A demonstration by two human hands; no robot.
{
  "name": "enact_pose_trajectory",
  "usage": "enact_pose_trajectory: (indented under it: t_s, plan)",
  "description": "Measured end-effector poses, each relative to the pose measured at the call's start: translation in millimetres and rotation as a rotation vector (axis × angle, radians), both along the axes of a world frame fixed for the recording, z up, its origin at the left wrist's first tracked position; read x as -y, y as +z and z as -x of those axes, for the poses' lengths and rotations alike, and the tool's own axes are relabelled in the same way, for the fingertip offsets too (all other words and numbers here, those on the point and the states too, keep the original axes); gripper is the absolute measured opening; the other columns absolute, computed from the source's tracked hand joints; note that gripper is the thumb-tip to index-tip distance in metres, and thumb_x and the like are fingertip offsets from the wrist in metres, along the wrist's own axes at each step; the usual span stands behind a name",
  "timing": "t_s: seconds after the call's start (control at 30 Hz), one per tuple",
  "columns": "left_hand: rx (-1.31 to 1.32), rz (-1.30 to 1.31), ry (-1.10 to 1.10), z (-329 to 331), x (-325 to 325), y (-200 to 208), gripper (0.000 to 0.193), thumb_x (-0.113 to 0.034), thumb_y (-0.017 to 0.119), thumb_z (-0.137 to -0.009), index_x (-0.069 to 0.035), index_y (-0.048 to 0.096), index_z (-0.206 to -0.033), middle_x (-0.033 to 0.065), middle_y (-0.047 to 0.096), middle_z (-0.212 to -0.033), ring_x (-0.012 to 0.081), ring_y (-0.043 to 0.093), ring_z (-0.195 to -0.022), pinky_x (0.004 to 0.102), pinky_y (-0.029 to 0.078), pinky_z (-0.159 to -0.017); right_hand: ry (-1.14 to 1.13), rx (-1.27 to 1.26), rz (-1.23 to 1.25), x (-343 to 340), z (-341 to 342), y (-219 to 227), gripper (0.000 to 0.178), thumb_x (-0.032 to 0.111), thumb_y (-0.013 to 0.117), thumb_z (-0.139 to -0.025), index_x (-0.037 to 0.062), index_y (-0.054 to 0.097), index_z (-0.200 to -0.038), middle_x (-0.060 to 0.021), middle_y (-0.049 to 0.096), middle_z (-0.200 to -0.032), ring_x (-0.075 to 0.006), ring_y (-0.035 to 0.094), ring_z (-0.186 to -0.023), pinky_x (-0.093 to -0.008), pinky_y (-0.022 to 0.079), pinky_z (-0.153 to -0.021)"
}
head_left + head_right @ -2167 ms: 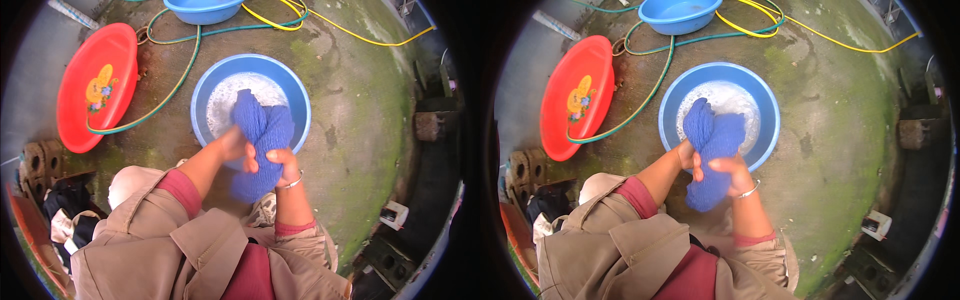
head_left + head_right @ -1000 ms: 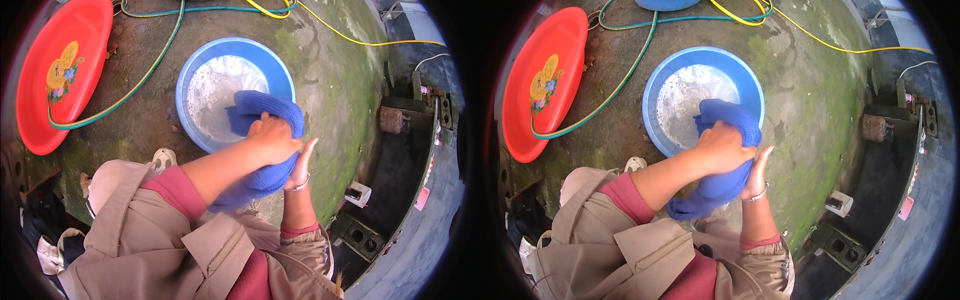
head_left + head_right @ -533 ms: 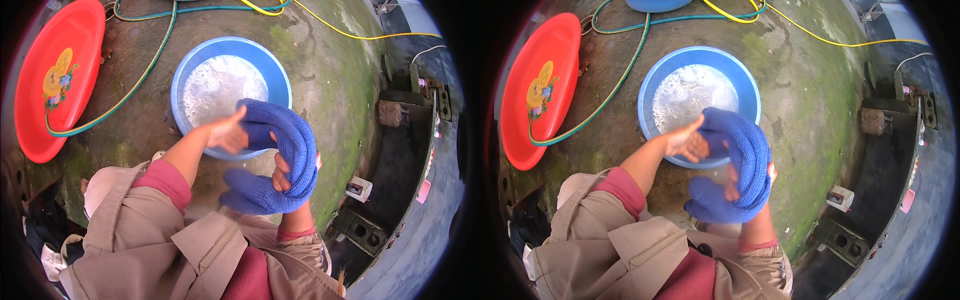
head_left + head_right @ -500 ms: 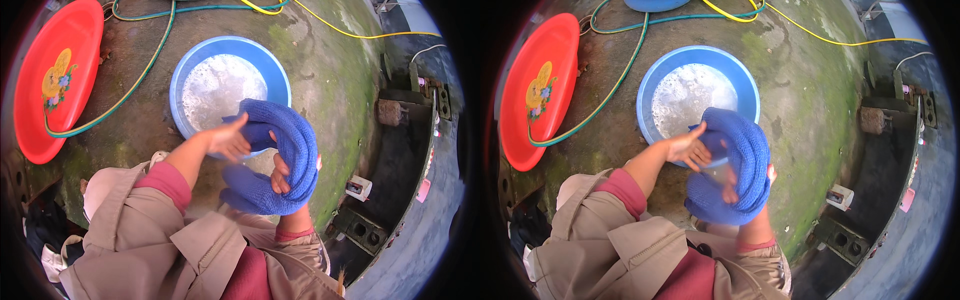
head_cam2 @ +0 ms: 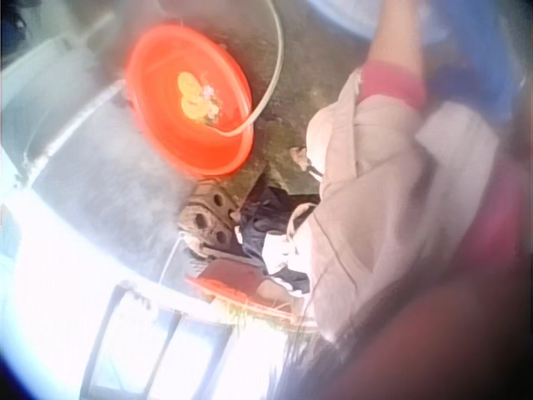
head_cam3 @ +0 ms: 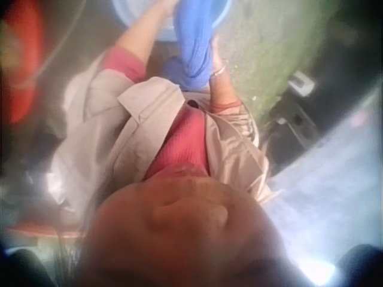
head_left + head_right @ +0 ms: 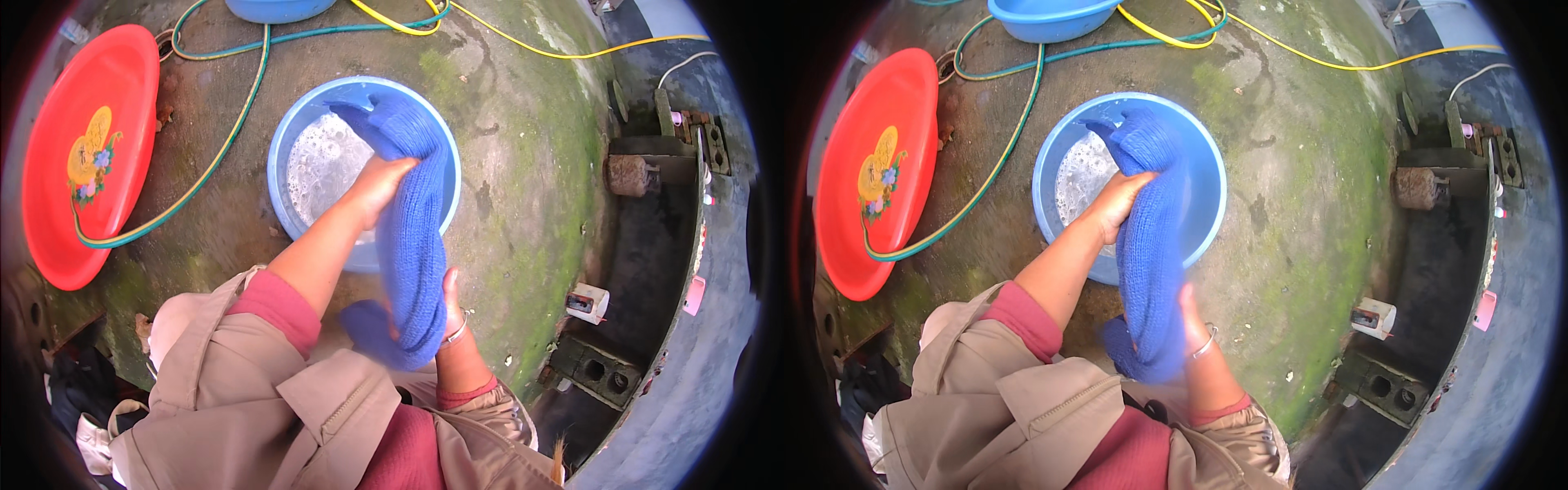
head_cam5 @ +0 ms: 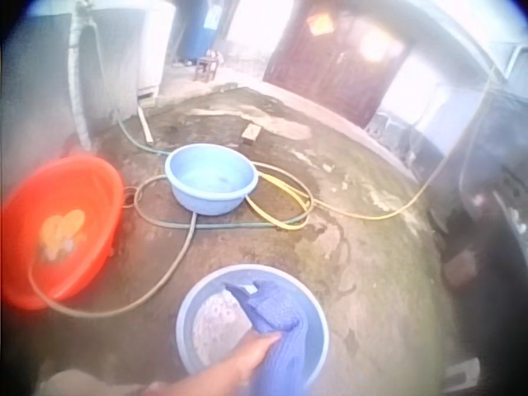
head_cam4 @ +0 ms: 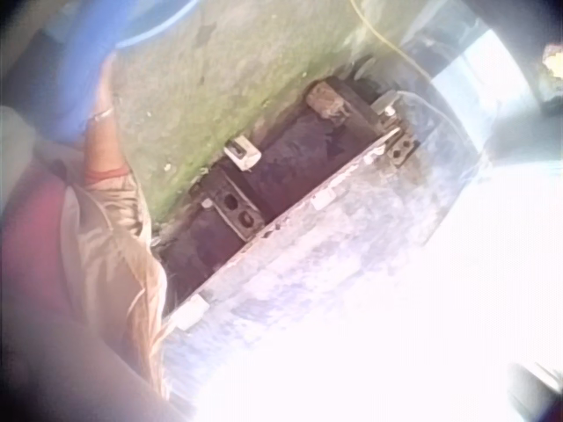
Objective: The person hand-washes a blue towel and a light-colored cloth in a blue basin filled with soapy water. They wring out the blue towel and place it in a red basin, then add detergent to the basin and scrub the light-colored cloth before wringing it out.
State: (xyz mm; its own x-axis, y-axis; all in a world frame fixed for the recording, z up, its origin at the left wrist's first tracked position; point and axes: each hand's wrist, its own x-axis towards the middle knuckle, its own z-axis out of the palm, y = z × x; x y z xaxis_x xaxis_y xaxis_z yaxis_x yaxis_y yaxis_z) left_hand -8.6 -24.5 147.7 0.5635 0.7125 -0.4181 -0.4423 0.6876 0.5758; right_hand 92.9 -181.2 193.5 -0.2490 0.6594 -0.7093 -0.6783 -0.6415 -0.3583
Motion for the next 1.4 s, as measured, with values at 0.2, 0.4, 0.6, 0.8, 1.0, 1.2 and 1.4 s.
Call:
enact_pose_trajectory:
  t_s: [0.2, 0.4, 0.6, 0.8, 1.0, 1.2, 1.4]
  plan:
    - [-1.119, -0.743, -0.298, 7.3, -8.2, 29.5, 0.049, -0.021, 0.059, -0.065, 0.000, 0.047, -0.107, 0.0229, 0.055, -0.091, 0.0339, 0.054, -0.087, 0.0365, 0.043, -0.077, 0.220, 0.320, -0.099, -22.4, 10.8, -5.2, 0.078, 0.065, 0.030, -0.075, 0.0046, 0.028, -0.124, -0.0136, 0.046, -0.113, -0.0240, 0.051, -0.096, -0.0367, 0.043, -0.081]
    - [-1.561, -1.034, -0.766, 6.9, -5.7, 72.5, 0.051, -0.017, 0.056, -0.067, 0.008, 0.040, -0.109, 0.0267, 0.041, -0.105, 0.0393, 0.052, -0.087, 0.0418, 0.043, -0.077, -0.026, -0.086, -0.243, -52.5, 24.8, -6.5, 0.071, 0.057, 0.025, -0.082, 0.0042, 0.019, -0.129, -0.0093, 0.032, -0.128, -0.0200, 0.031, -0.118, -0.0333, 0.026, -0.097]
    - [-1.352, -1.145, -0.828, 3.0, -8.1, 104.9, 0.066, -0.027, 0.059, -0.070, 0.008, 0.033, -0.119, 0.0263, 0.042, -0.113, 0.0313, 0.047, -0.103, 0.0345, 0.038, -0.086, 0.009, -0.382, -0.205, -57.9, 18.5, -7.9, 0.068, 0.060, 0.045, -0.073, 0.0074, 0.041, -0.117, -0.0090, 0.053, -0.106, -0.0214, 0.054, -0.091, -0.0378, 0.045, -0.080]
    - [-0.423, -0.068, -0.059, 35.2, -5.6, 87.6, 0.050, -0.046, 0.038, -0.084, -0.006, 0.043, -0.114, 0.0118, 0.053, -0.106, 0.0189, 0.051, -0.097, 0.0310, 0.040, -0.083, -0.138, -0.658, -0.171, -68.7, -0.4, -15.6, 0.051, 0.052, 0.046, -0.076, 0.0063, 0.053, -0.098, -0.0121, 0.059, -0.083, -0.0243, 0.058, -0.068, -0.0439, 0.049, -0.059]
    - [-0.148, -0.124, -0.198, 3.2, 32.0, 27.4, 0.064, -0.057, 0.033, -0.080, -0.006, 0.039, -0.118, 0.0114, 0.047, -0.114, 0.0219, 0.049, -0.099, 0.0347, 0.041, -0.083, -0.166, -0.675, -0.227, -61.7, -3.7, -7.8, 0.055, 0.054, 0.044, -0.077, 0.0044, 0.054, -0.097, -0.0125, 0.059, -0.078, -0.0241, 0.058, -0.064, -0.0369, 0.049, -0.058]
    - [0.009, -0.128, 0.101, -7.4, -12.1, 51.1, 0.052, -0.044, 0.041, -0.081, -0.003, 0.043, -0.114, 0.0145, 0.052, -0.106, 0.0268, 0.053, -0.090, 0.0367, 0.042, -0.082, -0.056, -0.670, -0.324, -49.6, -6.7, -3.6, 0.057, 0.054, 0.048, -0.075, 0.0036, 0.052, -0.102, -0.0101, 0.058, -0.089, -0.0187, 0.057, -0.076, -0.0310, 0.047, -0.073]
    - [-0.713, -0.375, -0.062, 3.5, -41.9, 67.6, 0.036, -0.011, 0.053, -0.068, 0.000, 0.049, -0.103, 0.0115, 0.056, -0.090, 0.0186, 0.057, -0.077, 0.0277, 0.046, -0.068, -0.150, -0.247, -0.552, -64.9, 3.0, -5.5, 0.077, 0.057, 0.051, -0.072, -0.0015, 0.035, -0.119, -0.0095, 0.047, -0.112, -0.0164, 0.046, -0.102, -0.0259, 0.036, -0.087]
